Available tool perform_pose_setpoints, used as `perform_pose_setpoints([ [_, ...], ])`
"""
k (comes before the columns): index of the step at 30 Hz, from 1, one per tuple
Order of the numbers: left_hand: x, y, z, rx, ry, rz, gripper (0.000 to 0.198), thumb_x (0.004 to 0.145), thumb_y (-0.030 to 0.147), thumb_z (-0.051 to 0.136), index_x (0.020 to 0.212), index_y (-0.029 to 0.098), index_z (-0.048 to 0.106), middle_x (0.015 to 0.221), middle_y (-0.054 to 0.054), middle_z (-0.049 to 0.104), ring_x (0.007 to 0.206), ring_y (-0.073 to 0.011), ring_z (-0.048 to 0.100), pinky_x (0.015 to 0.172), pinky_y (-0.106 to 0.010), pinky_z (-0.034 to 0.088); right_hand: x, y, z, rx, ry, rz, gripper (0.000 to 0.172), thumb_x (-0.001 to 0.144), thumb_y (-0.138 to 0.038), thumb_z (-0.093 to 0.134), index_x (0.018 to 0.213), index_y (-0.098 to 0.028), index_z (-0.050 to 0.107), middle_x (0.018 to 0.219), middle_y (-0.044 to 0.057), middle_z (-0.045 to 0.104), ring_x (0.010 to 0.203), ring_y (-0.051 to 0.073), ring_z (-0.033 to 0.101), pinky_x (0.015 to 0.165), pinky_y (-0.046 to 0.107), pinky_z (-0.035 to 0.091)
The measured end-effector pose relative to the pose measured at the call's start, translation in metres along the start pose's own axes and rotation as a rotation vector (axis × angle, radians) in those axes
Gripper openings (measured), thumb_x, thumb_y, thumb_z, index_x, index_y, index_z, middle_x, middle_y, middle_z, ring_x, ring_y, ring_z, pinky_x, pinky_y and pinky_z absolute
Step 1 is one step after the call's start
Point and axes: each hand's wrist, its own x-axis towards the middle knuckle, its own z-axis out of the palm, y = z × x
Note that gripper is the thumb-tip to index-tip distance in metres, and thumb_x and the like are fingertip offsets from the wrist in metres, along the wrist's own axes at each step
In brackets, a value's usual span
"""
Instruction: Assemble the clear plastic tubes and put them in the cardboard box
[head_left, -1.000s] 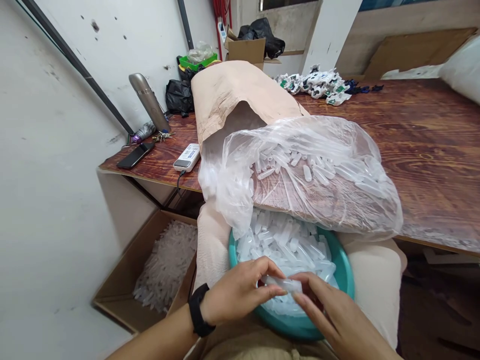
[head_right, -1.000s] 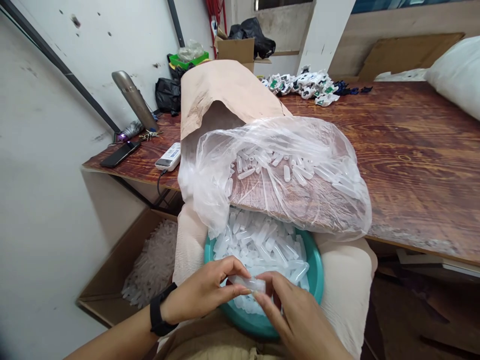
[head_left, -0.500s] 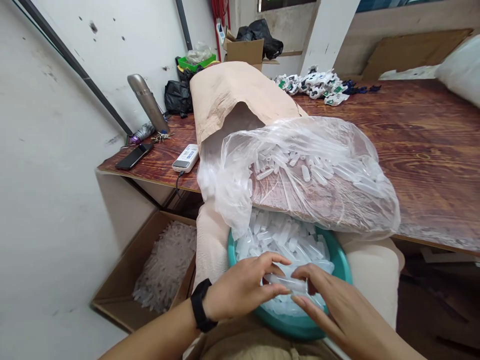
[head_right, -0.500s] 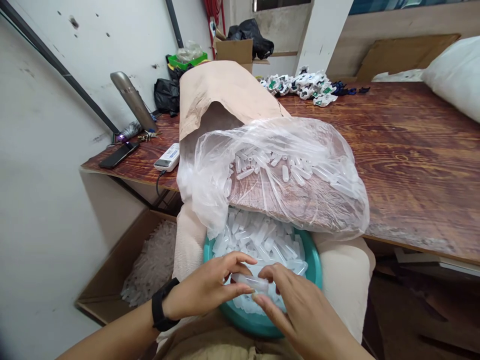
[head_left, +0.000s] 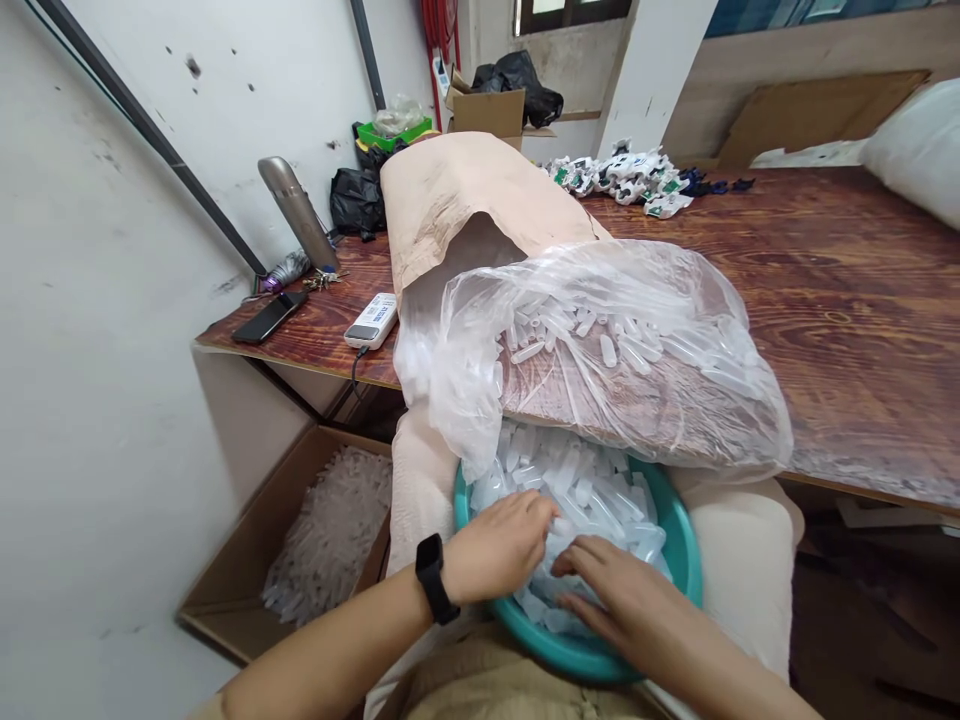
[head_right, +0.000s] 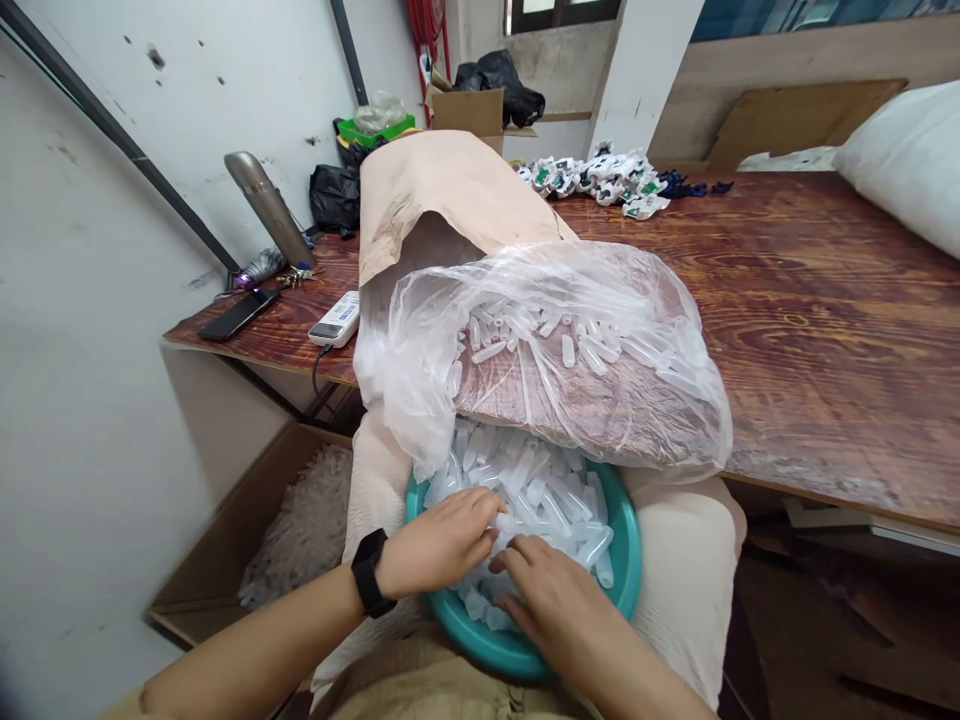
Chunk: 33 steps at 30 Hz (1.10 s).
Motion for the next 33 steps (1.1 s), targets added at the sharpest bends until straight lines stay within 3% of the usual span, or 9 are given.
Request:
perform_pose_setpoints([
  [3,0.016,-0.006,0.006,0.052,-0.039,-0.023,0.024,0.091,0.015,0.052,0.114,0.013,0.057,0.108,-0.013,0.068,0.106,-0.0279,0.064,0.094,-0.04,0.049,0.01,-0.003,0.02,-0.109,-0.014,-0.028,0.045,0.08,0.002,0.063,0.122,-0.014,0.062,0.12,0.017,0.067,0.109,0.034,0.066,0.089,0.047,0.054],
  [7,0.035,-0.015,0.01,0.049,-0.108,0.003,0.017,0.086,0.021,0.063,0.103,0.017,0.064,0.099,-0.011,0.072,0.095,-0.0286,0.068,0.086,-0.039,0.051,0.02,-0.007,0.032,-0.131,-0.022,-0.022,0.039,0.08,0.009,0.051,0.111,-0.008,0.067,0.111,0.021,0.07,0.101,0.038,0.069,0.082,0.051,0.057],
  [13,0.038,-0.015,0.008,-0.018,-0.106,-0.045,0.016,0.081,0.024,0.066,0.096,0.018,0.066,0.103,-0.011,0.071,0.099,-0.0298,0.066,0.087,-0.039,0.05,0.01,-0.004,0.022,-0.068,-0.012,-0.03,0.032,0.085,0.001,0.05,0.108,-0.013,0.067,0.108,0.015,0.071,0.097,0.029,0.071,0.082,0.041,0.058],
  [16,0.028,-0.011,0.0,-0.103,-0.042,-0.119,0.022,0.087,0.029,0.061,0.105,0.017,0.061,0.11,-0.011,0.068,0.101,-0.0283,0.065,0.088,-0.038,0.048,-0.001,0.004,0.013,0.093,0.092,-0.023,0.033,0.09,-0.007,0.046,0.113,-0.019,0.066,0.11,0.01,0.067,0.099,0.021,0.069,0.085,0.031,0.056],
  [19,0.018,-0.005,-0.007,-0.257,0.012,-0.193,0.026,0.097,0.039,0.047,0.114,0.019,0.053,0.097,-0.005,0.066,0.086,-0.0202,0.064,0.076,-0.031,0.049,-0.009,0.015,0.01,0.314,0.288,0.03,0.029,0.095,-0.02,0.046,0.116,-0.023,0.066,0.105,0.007,0.067,0.093,0.019,0.069,0.081,0.029,0.056],
  [22,0.011,0.005,-0.007,-0.8,0.142,-0.274,0.032,0.098,0.05,0.044,0.111,0.021,0.048,0.085,0.001,0.06,0.065,-0.0121,0.054,0.062,-0.024,0.044,-0.013,0.015,0.013,0.414,0.437,0.144,0.036,0.095,-0.033,0.052,0.129,-0.025,0.059,0.105,0.007,0.07,0.088,0.021,0.07,0.081,0.034,0.057],
  [25,0.008,0.016,0.0,-1.244,0.314,-0.286,0.036,0.093,0.053,0.056,0.106,0.02,0.047,0.088,0.001,0.058,0.062,-0.0087,0.046,0.062,-0.023,0.041,-0.011,0.003,0.014,0.45,0.515,0.209,0.047,0.094,-0.039,0.055,0.139,-0.025,0.052,0.104,0.007,0.072,0.09,0.022,0.07,0.084,0.038,0.058],
  [33,-0.004,0.037,0.012,-1.424,0.543,-0.318,0.032,0.092,0.045,0.065,0.101,0.02,0.048,0.091,0.0,0.065,0.071,-0.0088,0.049,0.073,-0.024,0.043,-0.003,-0.018,0.01,0.525,0.672,0.241,0.039,0.092,-0.048,0.061,0.125,-0.027,0.062,0.106,0.006,0.072,0.092,0.022,0.07,0.084,0.036,0.058],
])
